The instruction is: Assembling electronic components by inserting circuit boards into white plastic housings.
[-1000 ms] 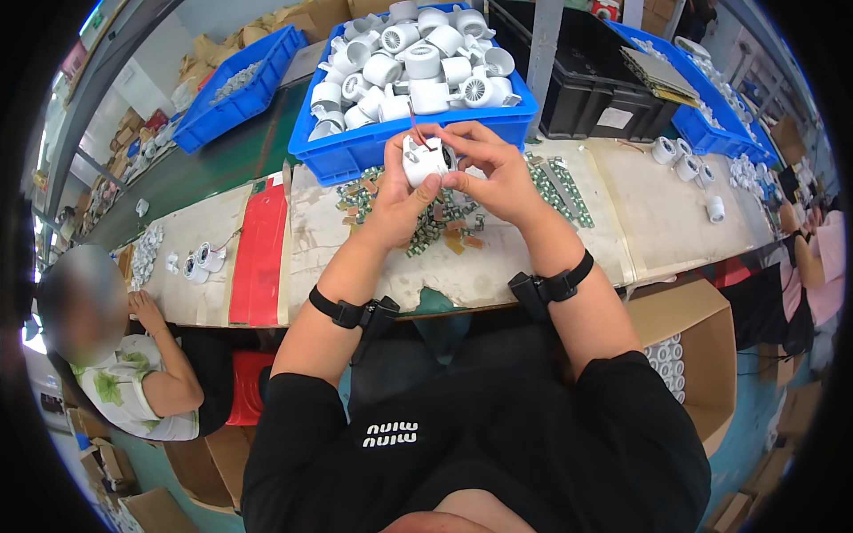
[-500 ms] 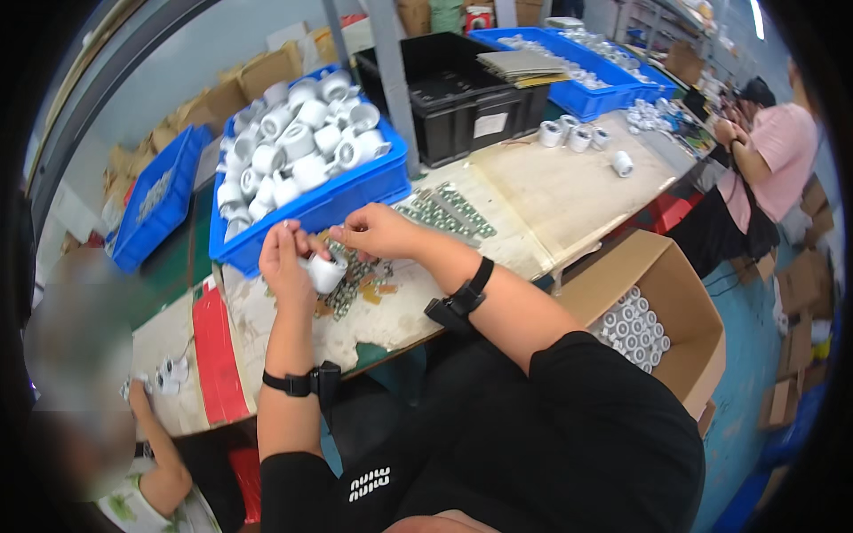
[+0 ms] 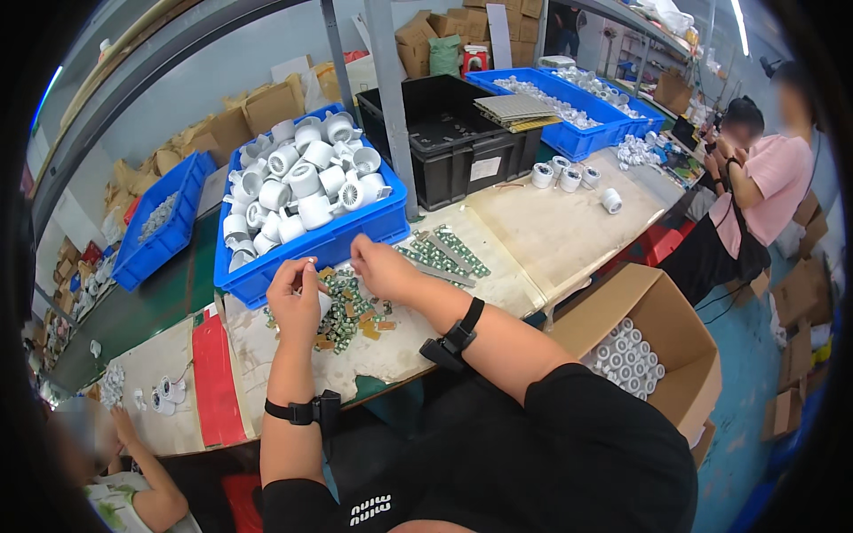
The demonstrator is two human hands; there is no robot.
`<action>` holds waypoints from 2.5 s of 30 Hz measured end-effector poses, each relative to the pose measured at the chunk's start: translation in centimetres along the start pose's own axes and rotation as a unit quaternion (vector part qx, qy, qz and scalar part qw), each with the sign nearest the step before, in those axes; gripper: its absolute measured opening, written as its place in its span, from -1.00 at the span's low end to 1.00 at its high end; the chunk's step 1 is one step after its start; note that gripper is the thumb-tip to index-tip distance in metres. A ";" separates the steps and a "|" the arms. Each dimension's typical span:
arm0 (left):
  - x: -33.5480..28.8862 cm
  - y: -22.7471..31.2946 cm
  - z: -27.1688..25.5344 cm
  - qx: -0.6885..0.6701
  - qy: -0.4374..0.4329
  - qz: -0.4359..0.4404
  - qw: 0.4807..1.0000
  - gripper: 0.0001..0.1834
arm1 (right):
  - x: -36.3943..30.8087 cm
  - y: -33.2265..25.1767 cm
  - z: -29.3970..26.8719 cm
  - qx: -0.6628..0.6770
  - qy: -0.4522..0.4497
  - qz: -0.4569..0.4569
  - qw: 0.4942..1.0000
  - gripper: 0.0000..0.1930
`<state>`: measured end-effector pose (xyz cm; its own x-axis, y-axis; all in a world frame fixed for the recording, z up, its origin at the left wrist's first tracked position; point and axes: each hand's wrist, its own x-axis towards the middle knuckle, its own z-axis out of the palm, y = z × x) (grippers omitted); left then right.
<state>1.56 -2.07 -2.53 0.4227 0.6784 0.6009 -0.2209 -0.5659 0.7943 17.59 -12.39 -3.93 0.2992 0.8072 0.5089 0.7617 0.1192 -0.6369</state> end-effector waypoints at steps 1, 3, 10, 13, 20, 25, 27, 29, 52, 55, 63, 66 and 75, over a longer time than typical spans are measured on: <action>0.1 0.5 0.0 0.071 -0.023 0.052 0.996 -0.93 | 0.3 -0.6 -0.4 0.154 0.023 0.067 0.986 -0.90; 0.0 1.7 0.4 0.100 -0.051 0.064 0.992 -0.95 | 0.2 -0.5 -0.8 0.190 0.005 0.077 0.979 -0.87; -0.2 1.7 0.3 0.160 -0.088 0.133 0.974 -0.94 | 0.2 -1.4 -1.3 0.380 -0.034 0.107 0.918 -0.82; -0.2 1.7 0.1 0.187 -0.079 0.166 0.965 -0.93 | 0.3 -1.3 -1.5 0.414 -0.057 0.112 0.902 -0.80; -0.1 2.0 -0.8 0.322 -0.105 0.234 0.911 -0.95 | -0.3 -1.6 -0.9 0.364 -0.055 0.134 0.920 -0.79; -0.1 1.1 -0.5 0.290 -0.095 0.226 0.925 -0.97 | 0.2 -0.7 -0.6 0.310 -0.013 0.114 0.944 -0.83; 0.2 1.1 0.0 0.271 -0.106 0.206 0.934 -0.96 | 0.0 -1.2 -1.6 0.178 0.009 0.064 0.982 -0.82; 0.1 0.9 0.2 0.253 -0.106 0.173 0.946 -0.96 | 0.0 -1.5 -1.9 0.173 0.003 0.053 0.983 -0.82; -0.4 1.3 -0.4 0.030 -0.175 0.000 0.984 -0.85 | -1.0 -2.4 -2.2 0.230 -0.003 0.010 0.973 -0.85; -0.1 1.6 -0.2 0.078 -0.144 0.098 0.982 -0.85 | -0.7 -2.5 -2.2 0.193 0.001 -0.033 0.981 -0.86; -0.4 1.2 -1.6 0.163 -0.075 0.214 0.960 -0.88 | -0.1 -3.1 -1.4 0.072 0.003 -0.035 0.997 -0.84; -0.3 2.2 -0.8 0.161 -0.058 0.212 0.962 -0.87 | -0.6 -0.2 -1.9 0.177 -0.013 0.020 0.984 -0.81; -3.5 -0.6 -20.4 0.523 0.077 -0.055 0.847 -0.74 | -0.6 -2.8 -1.2 0.088 0.010 -0.030 0.996 -0.77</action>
<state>-17.77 5.45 -3.28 0.2524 0.7610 0.5976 0.7455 -0.5467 0.3813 16.02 -13.91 -1.76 0.2694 0.7844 0.5586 0.6666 0.2667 -0.6961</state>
